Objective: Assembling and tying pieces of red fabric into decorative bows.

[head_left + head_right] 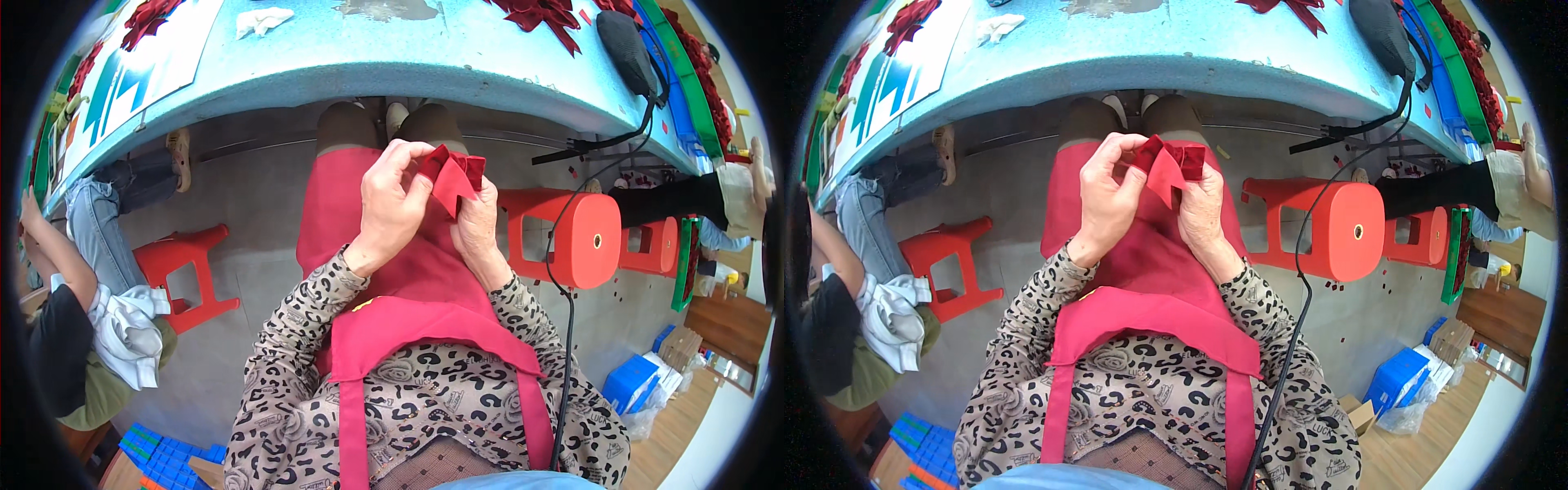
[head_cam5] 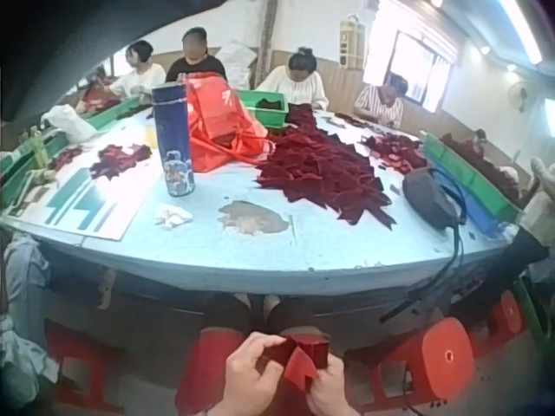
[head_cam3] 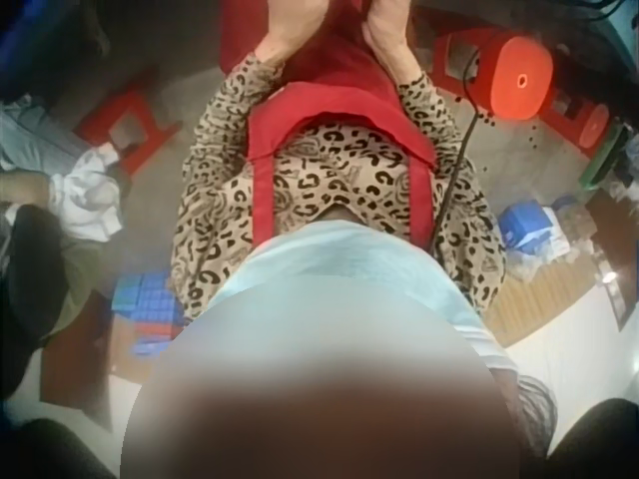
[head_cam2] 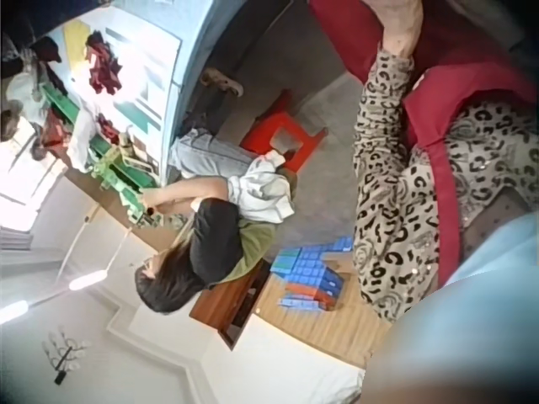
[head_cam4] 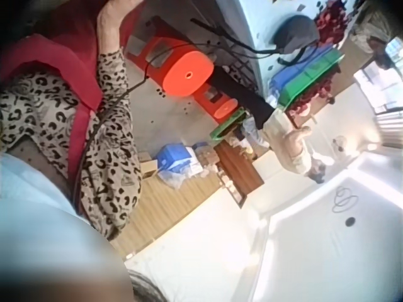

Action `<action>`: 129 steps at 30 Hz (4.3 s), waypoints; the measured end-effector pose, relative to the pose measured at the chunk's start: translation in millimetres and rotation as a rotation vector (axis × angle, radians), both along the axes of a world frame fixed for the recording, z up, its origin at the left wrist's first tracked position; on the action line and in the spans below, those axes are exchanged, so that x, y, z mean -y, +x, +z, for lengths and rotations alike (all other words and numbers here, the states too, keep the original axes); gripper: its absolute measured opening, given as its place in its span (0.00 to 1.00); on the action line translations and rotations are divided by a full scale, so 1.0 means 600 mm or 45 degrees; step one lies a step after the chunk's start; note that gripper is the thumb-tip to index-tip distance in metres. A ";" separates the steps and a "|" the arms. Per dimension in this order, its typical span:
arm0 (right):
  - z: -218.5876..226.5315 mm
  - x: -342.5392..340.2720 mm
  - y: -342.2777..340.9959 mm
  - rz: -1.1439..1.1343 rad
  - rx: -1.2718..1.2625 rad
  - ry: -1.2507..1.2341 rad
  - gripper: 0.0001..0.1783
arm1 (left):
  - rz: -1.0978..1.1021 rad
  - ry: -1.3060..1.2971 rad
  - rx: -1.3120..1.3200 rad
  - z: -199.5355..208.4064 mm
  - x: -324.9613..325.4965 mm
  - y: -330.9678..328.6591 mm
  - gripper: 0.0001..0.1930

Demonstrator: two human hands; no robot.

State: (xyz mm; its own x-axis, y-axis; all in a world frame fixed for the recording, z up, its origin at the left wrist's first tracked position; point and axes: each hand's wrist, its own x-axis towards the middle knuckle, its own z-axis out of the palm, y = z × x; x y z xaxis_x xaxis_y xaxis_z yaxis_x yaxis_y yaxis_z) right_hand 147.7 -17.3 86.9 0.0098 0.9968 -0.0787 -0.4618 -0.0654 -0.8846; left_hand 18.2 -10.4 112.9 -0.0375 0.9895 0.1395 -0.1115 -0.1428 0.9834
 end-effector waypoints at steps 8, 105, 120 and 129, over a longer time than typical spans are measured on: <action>-0.006 -0.027 0.053 0.092 -0.149 -0.053 0.10 | -0.160 0.154 -0.104 0.003 -0.039 0.038 0.21; 0.040 -0.048 0.074 -0.193 1.047 0.734 0.19 | 0.076 0.562 -0.237 -0.004 -0.043 0.074 0.14; 0.099 -0.106 0.069 0.378 1.598 1.766 0.16 | -0.571 -0.165 0.427 -0.028 -0.065 0.003 0.16; 0.095 -0.046 -0.047 0.917 1.933 1.693 0.17 | -0.942 -0.234 0.175 -0.070 -0.032 -0.122 0.13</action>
State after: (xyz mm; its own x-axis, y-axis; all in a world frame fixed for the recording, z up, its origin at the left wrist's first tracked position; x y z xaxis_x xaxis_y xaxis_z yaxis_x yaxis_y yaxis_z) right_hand 119.8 10.1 143.6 -0.9351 0.2978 0.1920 0.2813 0.9534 -0.1089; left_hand -54.8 8.8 71.0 0.6375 0.7703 0.0130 -0.2374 0.1804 0.9545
